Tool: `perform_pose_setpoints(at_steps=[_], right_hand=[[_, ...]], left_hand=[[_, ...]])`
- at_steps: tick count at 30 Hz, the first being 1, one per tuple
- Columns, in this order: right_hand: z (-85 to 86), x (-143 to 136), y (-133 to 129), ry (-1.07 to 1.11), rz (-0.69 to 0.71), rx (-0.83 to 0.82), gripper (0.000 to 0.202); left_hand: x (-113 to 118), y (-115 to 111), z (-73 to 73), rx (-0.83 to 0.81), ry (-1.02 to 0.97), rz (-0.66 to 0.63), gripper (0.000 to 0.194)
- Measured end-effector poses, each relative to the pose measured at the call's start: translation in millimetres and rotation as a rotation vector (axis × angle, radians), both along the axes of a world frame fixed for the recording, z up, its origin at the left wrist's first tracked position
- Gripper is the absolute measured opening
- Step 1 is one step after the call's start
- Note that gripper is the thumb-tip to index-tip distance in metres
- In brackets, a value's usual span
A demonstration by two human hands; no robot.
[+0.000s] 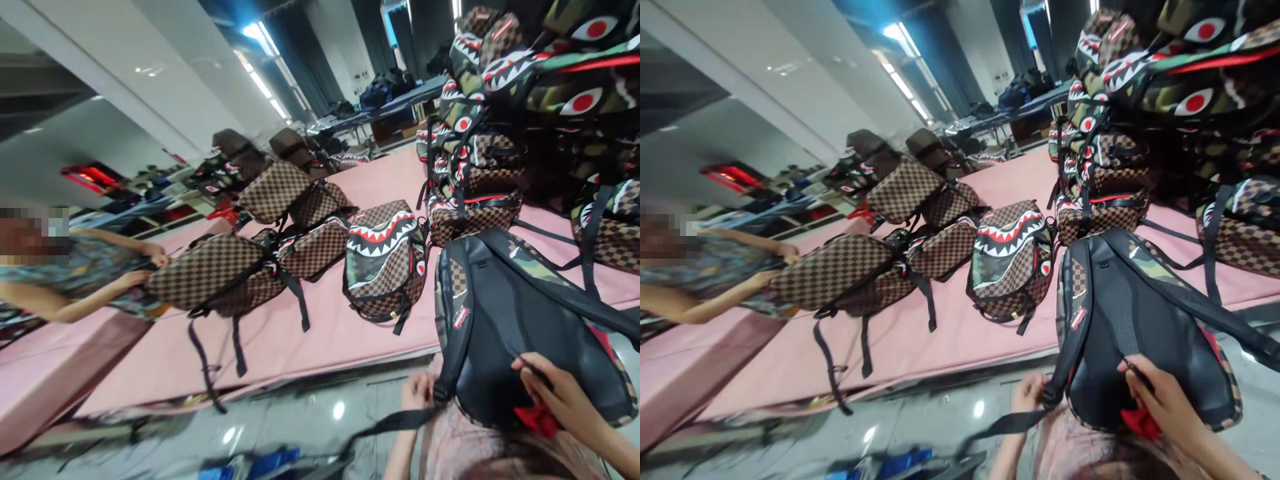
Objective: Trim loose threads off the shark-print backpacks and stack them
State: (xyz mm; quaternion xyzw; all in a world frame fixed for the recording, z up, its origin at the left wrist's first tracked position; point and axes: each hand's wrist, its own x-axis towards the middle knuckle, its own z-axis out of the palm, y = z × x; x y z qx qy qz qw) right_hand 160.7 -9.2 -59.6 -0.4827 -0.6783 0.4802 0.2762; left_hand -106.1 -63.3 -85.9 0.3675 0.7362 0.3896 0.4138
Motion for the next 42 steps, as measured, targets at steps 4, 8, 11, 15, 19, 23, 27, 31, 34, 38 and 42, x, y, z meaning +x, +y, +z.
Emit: perform_pose_setpoints(at_steps=[4, 8, 11, 15, 19, 23, 27, 31, 34, 38, 42], right_hand=[[-4.7, 12, 5, -0.025, -0.127, 0.068, 0.031], [0.1, 1, 3, -0.031, -0.158, 0.047, 0.035], [7.2, -15, 3, -0.024, -0.107, 0.083, 0.031], [15.8, -29, 8, -0.037, 0.021, 0.145, 0.026], [19.2, -30, 10, -0.049, 0.059, 0.212, 0.024], [22.9, -23, 8, -0.084, 0.042, 0.402, 0.022], [26.3, -19, 5, -0.167, 0.050, 0.570, 0.024], [25.1, -21, 4, -0.318, 0.084, 0.681, 0.026], [25.9, -23, 4, -0.374, 0.138, 0.702, 0.027], [30.6, -25, 4, -0.365, 0.182, 0.629, 0.028], [34.5, -25, 1, -0.361, 0.199, 0.588, 0.027]], left_hand=[[-22, 21, -11.1, 0.020, -0.113, -0.041, 0.061], [-13, 10, 5.3, 0.006, -0.199, -0.189, 0.056], [1, 5, 15.9, 0.079, -0.147, -0.295, 0.051], [22, 10, 22.2, 0.310, -0.061, -0.289, 0.044], [46, 18, 30.2, 0.360, -0.195, -0.083, 0.046], [61, 23, 39.5, 0.290, -0.272, 0.047, 0.036], [69, 22, 41.4, 0.323, -0.173, 0.078, 0.028], [73, 17, 39.8, 0.325, -0.060, 0.072, 0.026], [71, 10, 41.5, 0.345, -0.109, 0.028, 0.039], [60, 3, 45.1, 0.366, -0.266, 0.005, 0.037], [49, 4, 45.9, 0.323, -0.182, -0.046, 0.024]])
